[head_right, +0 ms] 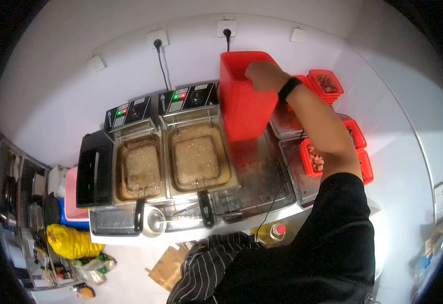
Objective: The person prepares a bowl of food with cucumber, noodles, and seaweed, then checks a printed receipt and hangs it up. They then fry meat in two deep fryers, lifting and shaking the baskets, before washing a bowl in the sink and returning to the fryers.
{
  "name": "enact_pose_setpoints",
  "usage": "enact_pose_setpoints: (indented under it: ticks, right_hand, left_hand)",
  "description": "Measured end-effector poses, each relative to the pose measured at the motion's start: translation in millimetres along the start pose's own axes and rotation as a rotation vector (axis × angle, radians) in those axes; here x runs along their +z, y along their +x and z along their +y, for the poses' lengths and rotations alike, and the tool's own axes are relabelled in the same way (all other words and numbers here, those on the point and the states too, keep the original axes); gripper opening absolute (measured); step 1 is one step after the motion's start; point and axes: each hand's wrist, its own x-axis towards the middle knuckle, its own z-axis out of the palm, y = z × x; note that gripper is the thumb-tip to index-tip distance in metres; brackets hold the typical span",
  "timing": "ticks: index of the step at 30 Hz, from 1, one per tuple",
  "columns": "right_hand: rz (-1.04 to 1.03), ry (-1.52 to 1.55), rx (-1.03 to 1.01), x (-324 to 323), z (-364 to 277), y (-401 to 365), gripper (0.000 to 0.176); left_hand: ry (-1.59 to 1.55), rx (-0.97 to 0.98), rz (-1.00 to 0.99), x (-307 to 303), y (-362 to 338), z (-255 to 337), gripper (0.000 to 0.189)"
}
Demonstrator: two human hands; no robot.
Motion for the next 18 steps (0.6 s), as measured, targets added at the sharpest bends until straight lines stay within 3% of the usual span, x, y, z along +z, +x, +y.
enact_pose_setpoints:
  ticks: [3, 4, 5, 6, 9, 11, 15, 18]
  right_hand:
    - [0.050, -0.012, -0.035, -5, 0, 5, 0.015]
    - [-0.068, -0.031, 0.007, -7, 3, 9, 0.015]
    - [0.092, 0.000, 0.018, -14, 3, 8, 0.015]
    - [0.109, 0.008, 0.042, -21, 7, 10, 0.016]
    - [0.007, 0.060, 0.040, -37, 14, 13, 0.017]
    - [0.057, -0.086, 0.004, -55, 6, 6, 0.018]
    - [0.233, -0.068, 0.071, -72, 10, -24, 0.018]
    - [0.241, -0.051, 0.103, -81, -36, -96, 0.019]
  left_hand:
    - [-0.051, -0.028, -0.137, 2, -15, -14, 0.046]
    - [-0.084, -0.035, -0.152, -1, -17, -16, 0.046]
    - [-0.121, -0.046, -0.170, -4, -22, -16, 0.046]
    - [-0.164, -0.060, -0.183, -8, -25, -13, 0.046]
    - [-0.297, -0.127, -0.194, -17, -34, 0, 0.047]
    - [-0.368, -0.180, -0.186, -22, -40, 3, 0.047]
    - [-0.648, -0.291, -0.142, -27, -47, -7, 0.046]
    - [-0.370, -0.217, -0.209, -16, -33, -34, 0.045]
